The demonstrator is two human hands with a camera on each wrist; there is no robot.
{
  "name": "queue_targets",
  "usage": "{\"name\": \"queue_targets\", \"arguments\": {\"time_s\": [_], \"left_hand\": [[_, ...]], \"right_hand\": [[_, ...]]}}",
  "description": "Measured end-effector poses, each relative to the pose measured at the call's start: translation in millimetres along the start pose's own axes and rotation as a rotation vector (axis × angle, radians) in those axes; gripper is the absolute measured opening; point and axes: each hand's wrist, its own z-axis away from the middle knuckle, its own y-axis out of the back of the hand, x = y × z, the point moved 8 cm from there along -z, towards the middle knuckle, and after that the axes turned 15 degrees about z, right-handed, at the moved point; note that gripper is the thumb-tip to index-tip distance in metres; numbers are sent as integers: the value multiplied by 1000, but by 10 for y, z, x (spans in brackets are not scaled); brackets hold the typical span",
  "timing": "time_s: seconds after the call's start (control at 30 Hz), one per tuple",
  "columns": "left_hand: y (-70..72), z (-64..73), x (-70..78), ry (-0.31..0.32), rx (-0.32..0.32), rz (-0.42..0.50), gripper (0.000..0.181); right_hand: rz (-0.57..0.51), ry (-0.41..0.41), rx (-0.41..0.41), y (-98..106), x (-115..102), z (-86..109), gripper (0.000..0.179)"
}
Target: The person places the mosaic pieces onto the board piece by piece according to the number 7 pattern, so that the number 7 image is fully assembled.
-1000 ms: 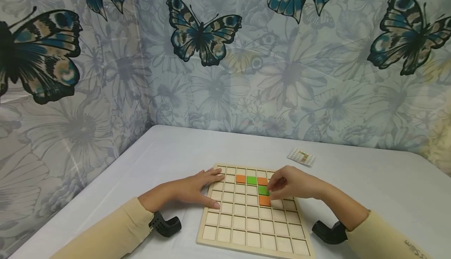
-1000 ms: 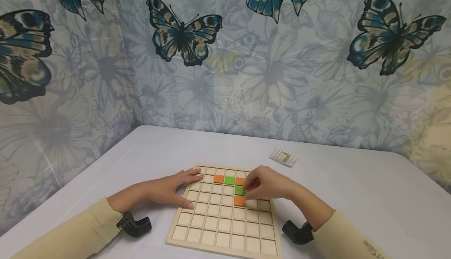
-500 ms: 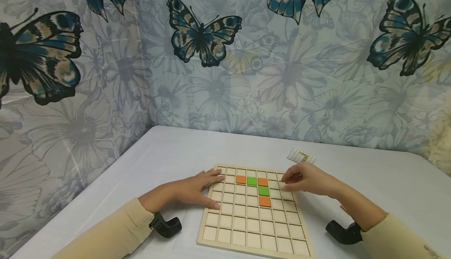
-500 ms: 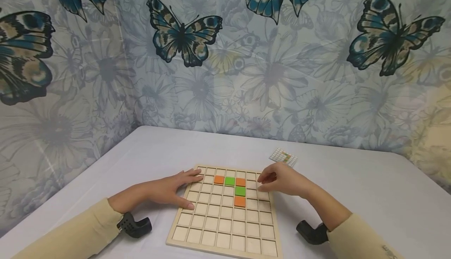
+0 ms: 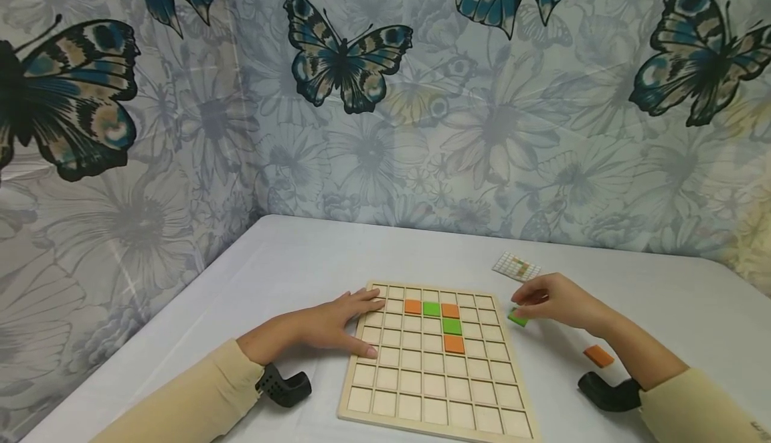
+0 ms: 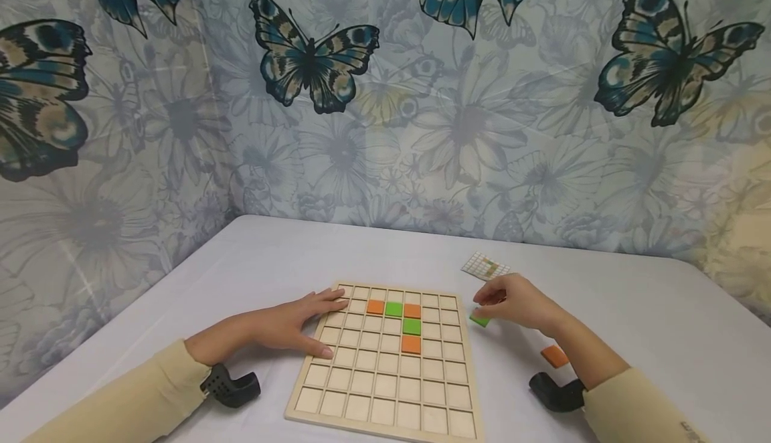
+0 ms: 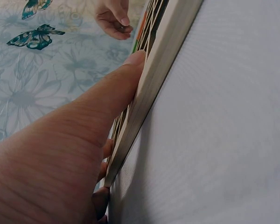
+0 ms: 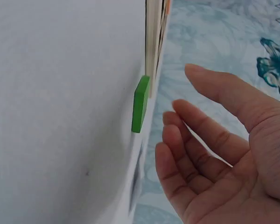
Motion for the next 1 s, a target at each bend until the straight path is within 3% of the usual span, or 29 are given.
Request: {"name": "queue_targets", "arguments": {"time_s": [0.23, 1.0], "left_hand": [[2, 3, 24, 1, -4, 7, 82], [-8, 8, 5, 7, 5, 7, 84]], "right_hand": [[-69, 20, -35, -66, 82, -11, 38], [22, -21, 2, -118, 167, -22, 37]]}}
